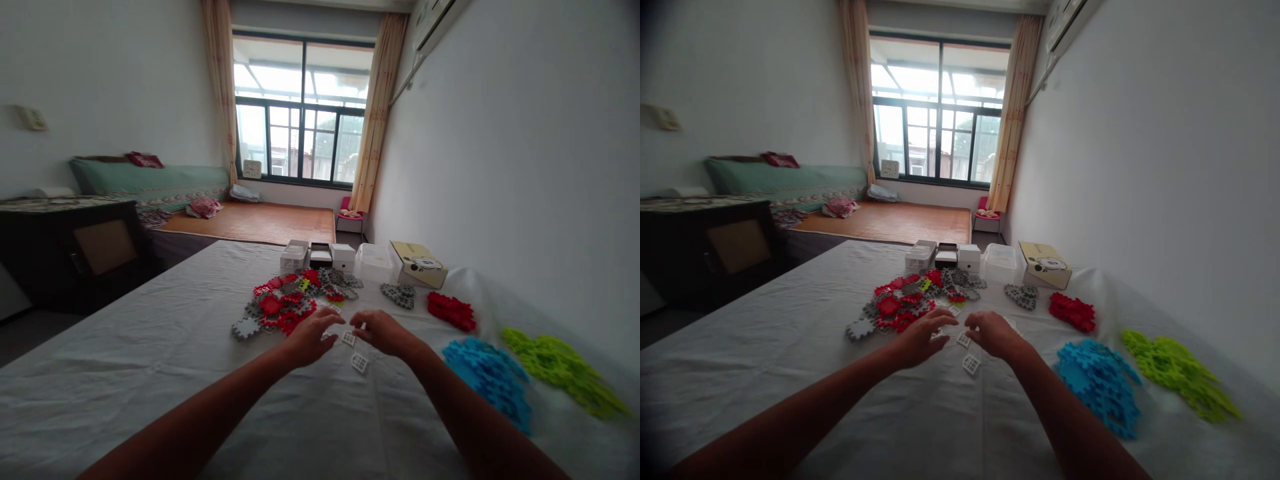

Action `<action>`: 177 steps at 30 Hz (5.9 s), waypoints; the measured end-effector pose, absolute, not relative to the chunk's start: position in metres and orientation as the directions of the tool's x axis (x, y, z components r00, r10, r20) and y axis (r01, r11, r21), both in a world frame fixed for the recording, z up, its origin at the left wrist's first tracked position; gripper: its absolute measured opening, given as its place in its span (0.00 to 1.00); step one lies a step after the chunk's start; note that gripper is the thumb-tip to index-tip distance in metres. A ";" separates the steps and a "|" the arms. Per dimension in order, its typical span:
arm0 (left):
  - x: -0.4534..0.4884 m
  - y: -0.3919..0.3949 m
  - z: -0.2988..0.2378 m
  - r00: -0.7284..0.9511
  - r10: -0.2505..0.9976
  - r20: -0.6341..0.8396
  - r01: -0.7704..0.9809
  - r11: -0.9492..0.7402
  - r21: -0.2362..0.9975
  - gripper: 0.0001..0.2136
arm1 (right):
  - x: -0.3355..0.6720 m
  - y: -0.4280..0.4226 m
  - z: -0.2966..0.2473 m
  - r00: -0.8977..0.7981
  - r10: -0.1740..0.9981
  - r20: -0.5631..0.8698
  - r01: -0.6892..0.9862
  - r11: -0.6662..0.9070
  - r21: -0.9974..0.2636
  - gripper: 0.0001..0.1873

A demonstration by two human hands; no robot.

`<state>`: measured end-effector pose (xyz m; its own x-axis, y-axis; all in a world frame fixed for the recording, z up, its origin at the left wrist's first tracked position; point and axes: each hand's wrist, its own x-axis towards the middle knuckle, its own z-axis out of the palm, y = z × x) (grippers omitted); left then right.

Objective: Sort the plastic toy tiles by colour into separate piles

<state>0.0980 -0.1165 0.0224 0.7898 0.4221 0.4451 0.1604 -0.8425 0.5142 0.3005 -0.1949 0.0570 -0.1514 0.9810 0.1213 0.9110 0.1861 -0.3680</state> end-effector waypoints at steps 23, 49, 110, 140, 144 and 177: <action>-0.043 0.020 0.002 -0.031 0.893 0.448 0.619 -0.335 0.710 0.16 | 0.292 -0.173 0.011 -0.128 0.926 0.355 0.969 0.193 -0.155 0.16; -0.034 0.018 -0.006 0.011 0.919 0.394 0.636 -0.311 0.707 0.15 | 0.288 -0.208 0.033 -0.328 0.944 0.022 0.812 0.294 -0.504 0.16; -0.037 0.021 -0.013 0.061 0.924 0.378 0.606 -0.335 0.722 0.15 | 0.354 -0.145 0.013 0.255 0.926 0.277 0.810 -0.048 -0.584 0.11; -0.035 0.017 -0.010 0.080 0.934 0.348 0.614 -0.322 0.721 0.15 | 0.275 -0.155 0.002 -0.274 0.906 0.324 0.896 0.363 -0.257 0.10; -0.036 0.016 -0.010 0.079 0.938 0.338 0.619 -0.312 0.721 0.15 | 0.289 -0.154 0.003 -0.127 0.909 0.397 0.959 0.215 -0.185 0.15; -0.034 0.013 -0.005 0.084 0.940 0.330 0.627 -0.307 0.716 0.14 | 0.275 -0.155 0.002 0.029 0.962 0.271 0.672 0.182 -0.718 0.13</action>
